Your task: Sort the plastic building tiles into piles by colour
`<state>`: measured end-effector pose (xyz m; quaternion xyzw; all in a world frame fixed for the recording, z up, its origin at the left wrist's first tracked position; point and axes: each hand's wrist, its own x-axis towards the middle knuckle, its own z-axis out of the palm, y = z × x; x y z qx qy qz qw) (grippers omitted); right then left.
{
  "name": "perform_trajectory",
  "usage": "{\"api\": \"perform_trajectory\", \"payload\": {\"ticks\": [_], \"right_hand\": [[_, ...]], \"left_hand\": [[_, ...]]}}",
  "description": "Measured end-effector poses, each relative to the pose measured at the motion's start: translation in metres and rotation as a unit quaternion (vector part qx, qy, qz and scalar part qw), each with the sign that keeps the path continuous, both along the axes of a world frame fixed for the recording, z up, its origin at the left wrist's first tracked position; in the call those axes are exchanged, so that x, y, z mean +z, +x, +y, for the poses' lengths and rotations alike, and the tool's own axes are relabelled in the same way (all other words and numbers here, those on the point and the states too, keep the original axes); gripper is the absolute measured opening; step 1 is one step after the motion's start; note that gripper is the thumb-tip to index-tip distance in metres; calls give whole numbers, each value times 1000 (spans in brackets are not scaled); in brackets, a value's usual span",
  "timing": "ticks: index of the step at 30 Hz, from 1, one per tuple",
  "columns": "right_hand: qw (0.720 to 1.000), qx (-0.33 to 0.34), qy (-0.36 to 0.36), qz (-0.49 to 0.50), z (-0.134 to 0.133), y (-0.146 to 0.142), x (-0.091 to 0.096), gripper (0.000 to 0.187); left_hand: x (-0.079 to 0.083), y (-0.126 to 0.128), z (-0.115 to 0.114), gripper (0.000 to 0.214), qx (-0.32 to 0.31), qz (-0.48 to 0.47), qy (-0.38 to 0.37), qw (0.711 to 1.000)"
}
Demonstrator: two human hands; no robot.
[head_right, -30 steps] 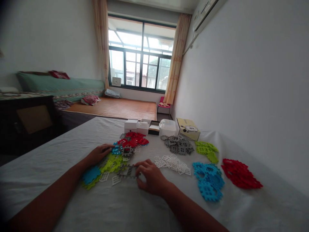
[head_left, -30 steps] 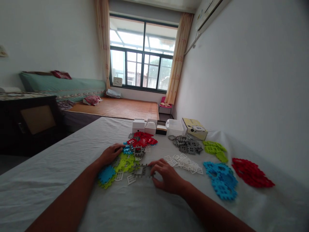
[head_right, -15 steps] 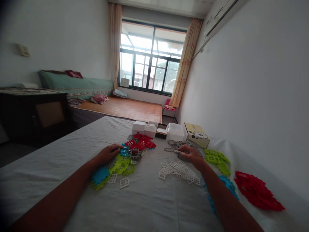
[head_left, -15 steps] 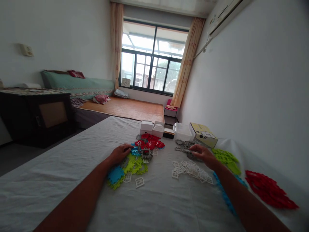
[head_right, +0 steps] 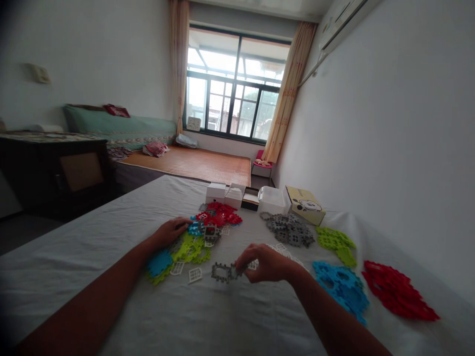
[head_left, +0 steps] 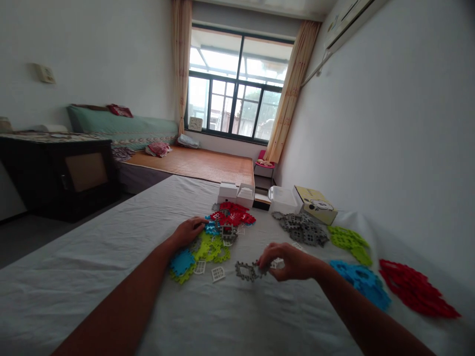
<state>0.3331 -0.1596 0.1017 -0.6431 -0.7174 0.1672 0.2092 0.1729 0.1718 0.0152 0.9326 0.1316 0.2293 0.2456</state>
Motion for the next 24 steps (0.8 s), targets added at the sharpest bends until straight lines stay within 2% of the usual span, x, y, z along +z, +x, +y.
{"api": "perform_trajectory", "payload": {"ticks": [4, 6, 10, 12, 14, 16, 18, 20, 22, 24], "right_hand": [[1000, 25, 10, 6, -2, -13, 6, 34], [999, 6, 35, 38, -3, -15, 7, 34], [988, -78, 67, 117, 2, -9, -3, 24], [972, -124, 61, 188, 5, 1, -12, 23], [952, -190, 90, 224, 7, 21, -19, 27], [932, -274, 150, 182, 6, 52, -23, 29], [908, -364, 195, 75, 0, 92, -26, 29], [873, -439, 207, -47, -9, 130, -29, 29], [852, -467, 203, -120, -17, 155, -31, 29], [854, -455, 208, -144, -20, 163, -36, 31]], "left_hand": [[1, 0, -2, 37, 4, 6, 9, 1000], [2, 0, -3, 37, 4, 5, 15, 1000], [2, -1, -4, 37, 4, 2, 22, 1000], [2, -1, -5, 37, 3, 2, 22, 1000], [1, -1, -5, 37, 4, 2, 20, 1000], [1, -1, -5, 38, 7, 2, 17, 1000], [2, -1, -5, 38, 9, 3, 12, 1000], [3, -2, -5, 38, 8, 4, 9, 1000], [4, -2, -5, 38, 7, 4, 7, 1000], [4, -2, -5, 38, 9, 5, 3, 1000]]}}
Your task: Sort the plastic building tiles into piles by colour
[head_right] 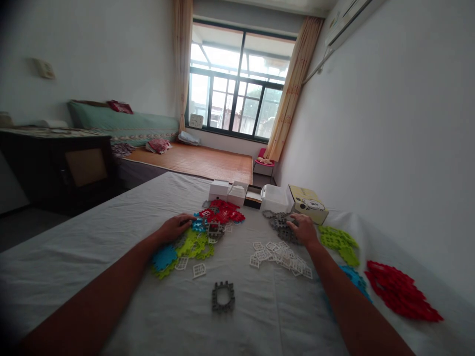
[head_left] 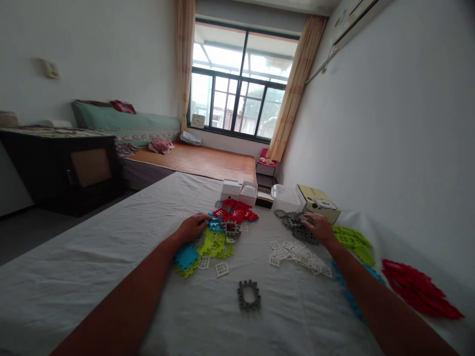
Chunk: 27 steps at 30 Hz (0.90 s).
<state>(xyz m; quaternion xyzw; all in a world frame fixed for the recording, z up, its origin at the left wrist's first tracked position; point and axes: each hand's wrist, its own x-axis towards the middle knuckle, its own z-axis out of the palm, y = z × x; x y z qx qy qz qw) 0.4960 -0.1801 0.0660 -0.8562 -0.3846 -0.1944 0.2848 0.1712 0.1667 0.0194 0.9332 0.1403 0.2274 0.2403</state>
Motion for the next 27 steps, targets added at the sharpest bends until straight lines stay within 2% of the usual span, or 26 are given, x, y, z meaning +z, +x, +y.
{"api": "perform_trajectory", "payload": {"ticks": [3, 6, 8, 13, 16, 19, 22, 25, 27], "right_hand": [[996, 78, -34, 7, 1, -17, -12, 37], [965, 213, -137, 70, 2, -44, -28, 41], [947, 246, -188, 85, -1, -59, -37, 43], [944, 246, -205, 84, -18, -85, -40, 45], [947, 251, -173, 105, -32, -91, -35, 44], [975, 161, -105, 115, -45, -83, -40, 49], [982, 88, -109, 125, -53, -74, -54, 55], [979, 82, -141, 125, -51, -77, -65, 56], [980, 92, -135, 110, -42, -88, -63, 54]], "left_hand": [[-1, 1, 1, 38, -2, 0, -6, 1000], [-2, 2, 2, 38, -5, -1, -10, 1000], [-2, 2, 1, 39, -2, 1, -10, 1000], [-1, 2, 1, 39, -2, 4, -2, 1000], [-1, 2, 1, 39, -6, 1, 2, 1000], [-1, 2, 2, 39, -3, 3, 3, 1000], [-3, 3, 3, 40, -2, 7, 5, 1000], [-5, 3, 4, 40, -2, 8, 6, 1000], [-5, 3, 5, 40, -5, 10, 11, 1000]]}}
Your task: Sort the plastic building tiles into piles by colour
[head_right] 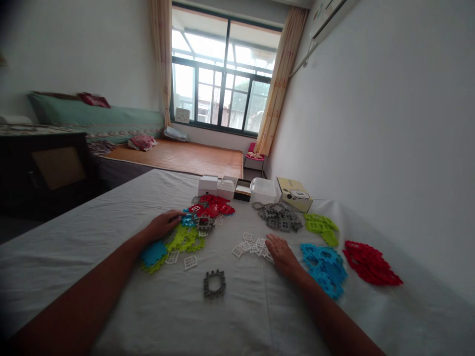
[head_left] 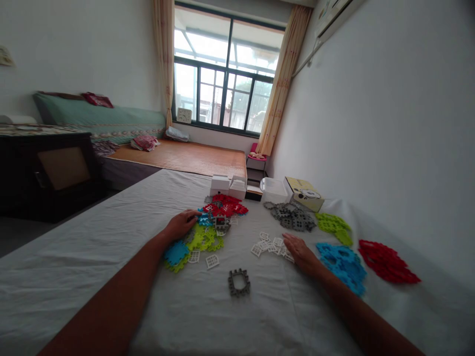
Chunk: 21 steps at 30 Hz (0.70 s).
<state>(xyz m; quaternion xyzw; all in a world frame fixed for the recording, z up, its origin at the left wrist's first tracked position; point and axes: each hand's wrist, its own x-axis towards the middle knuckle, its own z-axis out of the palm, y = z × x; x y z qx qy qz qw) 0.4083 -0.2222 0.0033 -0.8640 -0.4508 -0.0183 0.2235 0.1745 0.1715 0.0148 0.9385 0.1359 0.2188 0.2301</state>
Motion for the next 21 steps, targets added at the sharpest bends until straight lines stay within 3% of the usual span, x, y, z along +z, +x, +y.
{"api": "perform_trajectory", "payload": {"ticks": [4, 9, 13, 16, 18, 21], "right_hand": [[997, 29, 2, -77, 33, -34, 20, 50], [976, 177, -73, -103, 69, -73, 27, 48], [981, 137, -80, -110, 70, -73, 22, 40], [985, 125, -44, -107, 65, -83, 31, 37], [979, 193, -26, -65, 64, -103, 41, 38], [940, 340, -37, 3, 68, -138, 51, 44]], "left_hand": [[3, -1, -3, 41, -1, 3, 8, 1000], [3, -5, -9, 40, -1, -15, -3, 1000], [3, -7, -11, 39, 1, -33, -21, 999], [5, -7, -13, 41, 12, -41, -28, 999], [6, -7, -16, 42, 17, -39, -28, 999], [5, -7, -18, 45, 23, -29, -24, 999]]}}
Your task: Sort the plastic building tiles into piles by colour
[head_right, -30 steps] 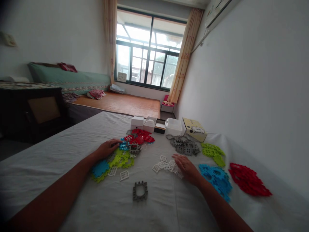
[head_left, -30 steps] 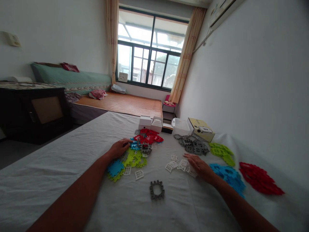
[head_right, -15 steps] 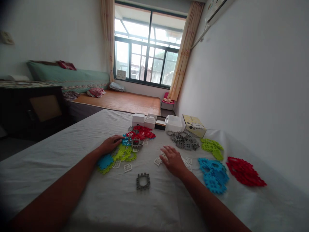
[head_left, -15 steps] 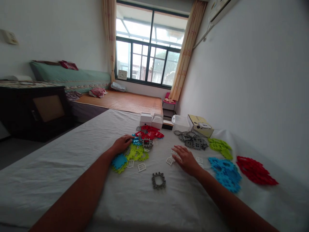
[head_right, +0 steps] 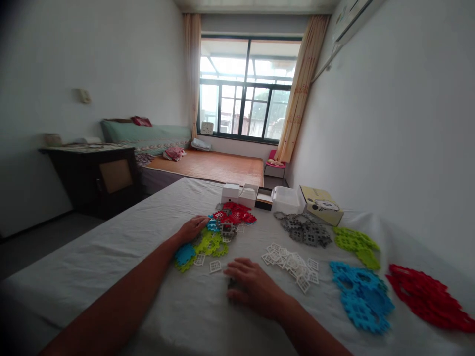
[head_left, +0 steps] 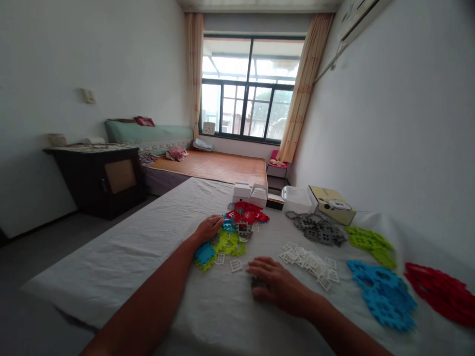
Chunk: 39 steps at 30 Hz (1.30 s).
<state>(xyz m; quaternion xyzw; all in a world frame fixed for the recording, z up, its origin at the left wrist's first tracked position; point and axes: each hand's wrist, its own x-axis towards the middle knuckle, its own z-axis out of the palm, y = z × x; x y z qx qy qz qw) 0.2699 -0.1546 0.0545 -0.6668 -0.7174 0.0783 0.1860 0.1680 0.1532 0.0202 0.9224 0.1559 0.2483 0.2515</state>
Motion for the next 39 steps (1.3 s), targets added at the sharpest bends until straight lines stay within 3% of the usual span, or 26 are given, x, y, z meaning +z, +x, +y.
{"api": "perform_trajectory", "payload": {"ticks": [2, 7, 12, 16, 19, 23, 27, 30, 32, 36, 39], "right_hand": [[999, 38, -8, 7, 1, -11, -1, 43], [999, -11, 38, 5, -4, 7, -17, 30], [997, 2, 72, 31, -10, 21, -20, 21], [995, -15, 87, 37, -17, 23, -17, 18], [995, -40, 82, 44, -18, 31, -16, 19], [990, -92, 89, 59, -14, 45, -17, 23], [988, -110, 91, 57, -15, 44, -12, 18], [995, -38, 74, 54, -21, 29, -8, 14], [998, 11, 54, 41, -24, 18, -9, 11], [998, 37, 41, 29, -23, 8, -16, 12], [998, 54, 28, 26, -24, 10, -9, 15]], "left_hand": [[-1, 1, -2, 47, 10, 11, 12, 1000], [-2, 11, -13, 51, 27, 46, 36, 998], [-6, 25, -45, 48, 37, 64, 51, 996], [-5, 24, -72, 49, -8, 96, 48, 994], [5, 15, -83, 46, -29, 98, 42, 994], [33, 10, -94, 39, 14, 44, 41, 998], [53, 38, -119, 36, -51, -56, -35, 996], [45, 77, -154, 43, -111, -51, -156, 980], [31, 102, -178, 47, -158, -6, -168, 973], [4, 135, -206, 58, -140, 102, -57, 983], [-1, 147, -210, 63, -139, 156, 3, 978]]}}
